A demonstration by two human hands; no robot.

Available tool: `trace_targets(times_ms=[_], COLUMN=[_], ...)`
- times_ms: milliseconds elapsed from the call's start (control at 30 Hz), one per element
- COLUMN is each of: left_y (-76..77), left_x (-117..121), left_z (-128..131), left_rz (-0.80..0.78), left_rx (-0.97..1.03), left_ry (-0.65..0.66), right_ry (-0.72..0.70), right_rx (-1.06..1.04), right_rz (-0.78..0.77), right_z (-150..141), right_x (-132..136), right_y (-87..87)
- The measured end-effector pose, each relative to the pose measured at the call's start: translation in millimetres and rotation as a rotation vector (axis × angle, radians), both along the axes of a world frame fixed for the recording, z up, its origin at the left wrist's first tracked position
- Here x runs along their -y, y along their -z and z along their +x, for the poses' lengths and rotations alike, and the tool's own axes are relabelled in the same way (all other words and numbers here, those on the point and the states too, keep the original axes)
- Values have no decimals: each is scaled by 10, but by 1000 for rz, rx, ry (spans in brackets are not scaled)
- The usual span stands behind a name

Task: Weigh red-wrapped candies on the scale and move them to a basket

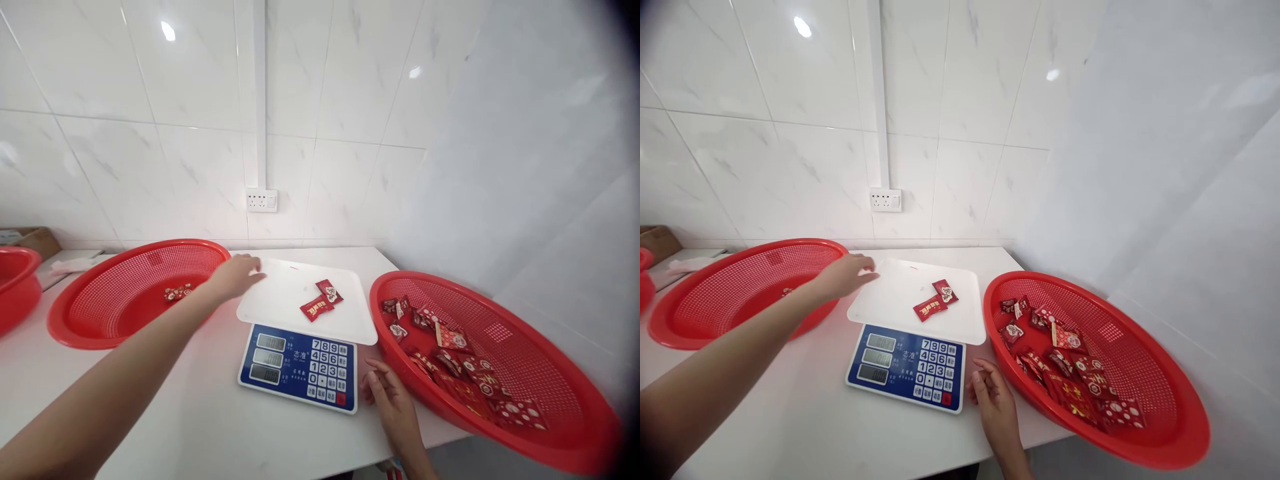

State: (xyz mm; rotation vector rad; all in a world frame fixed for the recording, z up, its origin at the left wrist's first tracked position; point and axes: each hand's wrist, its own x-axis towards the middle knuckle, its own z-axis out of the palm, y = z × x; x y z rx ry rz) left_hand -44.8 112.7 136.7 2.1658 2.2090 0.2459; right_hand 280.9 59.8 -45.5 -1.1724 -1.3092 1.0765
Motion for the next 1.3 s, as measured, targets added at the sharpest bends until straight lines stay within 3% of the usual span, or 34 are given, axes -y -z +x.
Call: trace_targets(times_ms=[100, 200, 367, 500, 700, 767, 833, 933, 1067, 1200, 1300], left_y=[156, 270, 326, 196, -152, -167, -103, 84, 306, 373, 360], left_x=[-77, -143, -176, -64, 208, 248, 225, 69, -253, -499, -545], left_z=[485, 888, 1099, 874, -108, -356, -418, -134, 610, 1157, 1281], left_rz=[-65, -140, -185, -146, 27, 26, 25, 30, -25, -96, -134], left_rx=[60, 62, 25, -2, -89, -106, -117, -106, -74, -96, -132], left_ry=[198, 278, 294, 235, -104, -155, -147, 18, 379, 591, 628], right_ry=[17, 24, 16, -5, -33, -32, -24, -14, -2, 15, 27], right_rx=[0, -11, -10, -6, -34, -43, -45, -45, -33, -34, -32], right_rz=[14, 19, 11, 5, -4, -5, -5, 4, 12, 9, -6], right_z=[-11, -28, -44, -33, -19, -19, -19, -23, -31, -44, -57], right_x=[4, 19, 44, 43, 11, 9, 14, 28, 47, 56, 53], right_y=[-20, -67, -132, -122, -33, -24, -36, -73, -113, -130, -141])
